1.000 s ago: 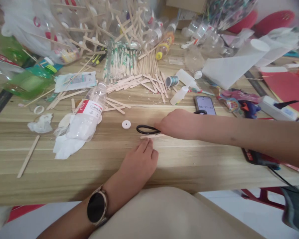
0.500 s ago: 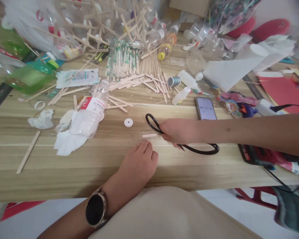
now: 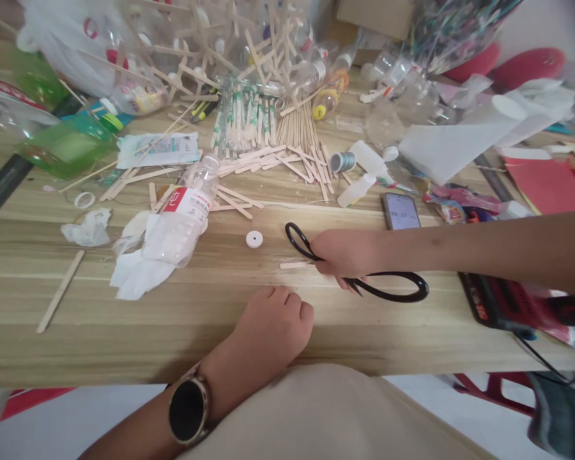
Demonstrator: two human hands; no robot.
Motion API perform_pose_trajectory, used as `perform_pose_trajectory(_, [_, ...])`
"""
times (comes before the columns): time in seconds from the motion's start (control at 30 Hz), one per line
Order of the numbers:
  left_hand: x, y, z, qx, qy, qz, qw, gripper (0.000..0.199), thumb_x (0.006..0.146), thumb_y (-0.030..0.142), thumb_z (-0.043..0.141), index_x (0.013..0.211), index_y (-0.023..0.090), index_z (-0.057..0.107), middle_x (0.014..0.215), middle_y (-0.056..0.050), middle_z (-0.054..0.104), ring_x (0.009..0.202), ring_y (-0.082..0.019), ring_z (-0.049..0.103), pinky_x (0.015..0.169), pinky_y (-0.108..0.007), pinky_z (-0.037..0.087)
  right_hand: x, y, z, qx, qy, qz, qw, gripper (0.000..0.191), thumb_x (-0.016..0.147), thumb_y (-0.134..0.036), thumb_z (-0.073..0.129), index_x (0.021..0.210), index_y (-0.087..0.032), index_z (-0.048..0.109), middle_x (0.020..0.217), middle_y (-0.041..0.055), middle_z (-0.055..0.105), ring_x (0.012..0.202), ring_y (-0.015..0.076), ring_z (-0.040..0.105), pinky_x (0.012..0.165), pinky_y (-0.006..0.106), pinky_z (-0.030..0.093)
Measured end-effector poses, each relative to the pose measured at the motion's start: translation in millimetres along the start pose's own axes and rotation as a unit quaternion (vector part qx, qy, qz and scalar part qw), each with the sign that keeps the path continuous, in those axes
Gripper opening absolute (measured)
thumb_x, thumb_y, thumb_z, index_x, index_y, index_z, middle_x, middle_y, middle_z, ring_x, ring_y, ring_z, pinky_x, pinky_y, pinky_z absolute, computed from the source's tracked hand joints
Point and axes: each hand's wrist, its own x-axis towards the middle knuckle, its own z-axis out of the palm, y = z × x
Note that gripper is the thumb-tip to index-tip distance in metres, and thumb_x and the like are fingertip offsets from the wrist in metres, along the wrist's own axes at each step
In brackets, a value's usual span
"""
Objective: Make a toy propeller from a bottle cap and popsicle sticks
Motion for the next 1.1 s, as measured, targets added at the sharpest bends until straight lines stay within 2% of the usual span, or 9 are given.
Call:
perform_pose_trajectory(0.1, [2.0, -0.6, -0.3, -0.004, -0.003, 0.008, 1.000, 0.020, 0.084, -0.001, 0.050, 0.082, 0.013, 0.064, 0.080, -0.011, 0.071, 0.076, -0.025, 0.068, 0.061, -0.035, 0.054, -3.7, -2.3, 5.9, -0.037, 0.035, -0.021, 0.998, 0.026, 0.078, 0.004, 0.049, 0.069, -0.010, 0.069, 0.069, 0.0104, 0.072, 0.056, 0.0167, 0.060, 0.054, 0.028, 0.038])
perform_pose_trajectory(0.2, [3.0, -0.6, 0.4, -0.009, -0.007, 0.020, 1.000, 0.020, 0.083, -0.002, 0.050, 0.083, 0.013, 0.064, 0.080, -0.011, 0.071, 0.076, -0.025, 0.067, 0.061, -0.035, 0.054, -4.9, -4.0, 7.9, -0.063, 0.064, -0.036, 0.995, 0.029, 0.076, 0.008, 0.048, 0.084, -0.009, 0.070, 0.086, 0.0149, 0.074, 0.070, 0.0207, 0.063, 0.060, 0.030, 0.038])
perform_pose_trajectory(0.37, [3.0, -0.7, 1.9, -0.014, -0.010, 0.030, 0.999, 0.018, 0.084, 0.000, 0.050, 0.082, 0.013, 0.062, 0.077, -0.011, 0.070, 0.075, -0.025, 0.067, 0.058, -0.034, 0.053, -2.5, -2.9, -5.8, -0.035, 0.005, -0.027, 0.999, 0.032, 0.082, -0.003, 0.046, 0.059, -0.012, 0.067, 0.056, 0.0061, 0.068, 0.047, 0.0146, 0.058, 0.051, 0.026, 0.041])
perform_pose_trajectory(0.43, [3.5, -0.8, 2.3, -0.014, -0.010, 0.031, 0.999, 0.018, 0.084, 0.000, 0.050, 0.082, 0.013, 0.062, 0.077, -0.011, 0.069, 0.075, -0.025, 0.066, 0.058, -0.034, 0.052, -2.1, -2.9, -6.6, -0.034, 0.002, -0.023, 0.999, 0.032, 0.082, -0.003, 0.045, 0.061, -0.012, 0.068, 0.055, 0.0053, 0.068, 0.045, 0.0145, 0.058, 0.050, 0.026, 0.041])
perform_pose_trajectory(0.57, [4.5, -0.8, 2.6, -0.015, -0.010, 0.036, 0.999, 0.021, 0.084, -0.001, 0.049, 0.081, 0.014, 0.062, 0.074, -0.010, 0.069, 0.073, -0.024, 0.066, 0.056, -0.033, 0.051, -2.6, -3.2, 2.4, -0.060, 0.041, -0.042, 0.996, 0.029, 0.076, 0.007, 0.049, 0.082, -0.011, 0.071, 0.084, 0.0118, 0.075, 0.071, 0.0201, 0.065, 0.061, 0.029, 0.040])
perform_pose_trajectory(0.63, [4.4, -0.7, 2.4, -0.017, -0.010, 0.039, 0.999, 0.021, 0.084, -0.001, 0.048, 0.081, 0.014, 0.062, 0.075, -0.010, 0.069, 0.073, -0.024, 0.066, 0.056, -0.033, 0.050, -2.7, -3.2, 4.5, -0.057, 0.045, -0.043, 0.996, 0.030, 0.074, 0.008, 0.049, 0.085, -0.011, 0.070, 0.090, 0.0125, 0.074, 0.077, 0.0213, 0.064, 0.063, 0.029, 0.039])
perform_pose_trajectory(0.87, [3.3, -0.4, 5.6, -0.017, 0.002, 0.040, 0.999, 0.018, 0.086, 0.002, 0.050, 0.081, 0.014, 0.062, 0.076, -0.010, 0.069, 0.073, -0.024, 0.066, 0.055, -0.032, 0.049, 2.4, -7.6, -8.7, 0.057, -0.036, 0.039, 0.997, 0.032, 0.080, -0.004, 0.043, 0.057, -0.011, 0.064, 0.051, 0.0059, 0.067, 0.041, 0.0137, 0.057, 0.044, 0.024, 0.040])
perform_pose_trajectory(1.0, [4.2, -0.4, 6.6, -0.014, 0.016, 0.028, 0.999, 0.018, 0.085, 0.002, 0.051, 0.079, 0.015, 0.062, 0.074, -0.009, 0.069, 0.072, -0.023, 0.065, 0.055, -0.032, 0.049, 1.9, -8.4, -3.0, 0.081, -0.009, 0.058, 0.995, 0.026, 0.077, -0.006, 0.045, 0.062, -0.009, 0.066, 0.053, 0.0079, 0.068, 0.042, 0.0148, 0.058, 0.041, 0.023, 0.038])
perform_pose_trajectory(1.1, [3.0, -2.1, 3.6, -0.010, 0.030, 0.005, 0.999, 0.019, 0.084, 0.001, 0.052, 0.077, 0.016, 0.062, 0.073, -0.007, 0.068, 0.070, -0.022, 0.064, 0.056, -0.030, 0.048, -3.2, -5.3, 6.4, 0.082, 0.031, 0.063, 0.994, 0.024, 0.081, -0.009, 0.045, 0.075, -0.008, 0.068, 0.059, 0.0092, 0.070, 0.046, 0.0161, 0.061, 0.041, 0.024, 0.035])
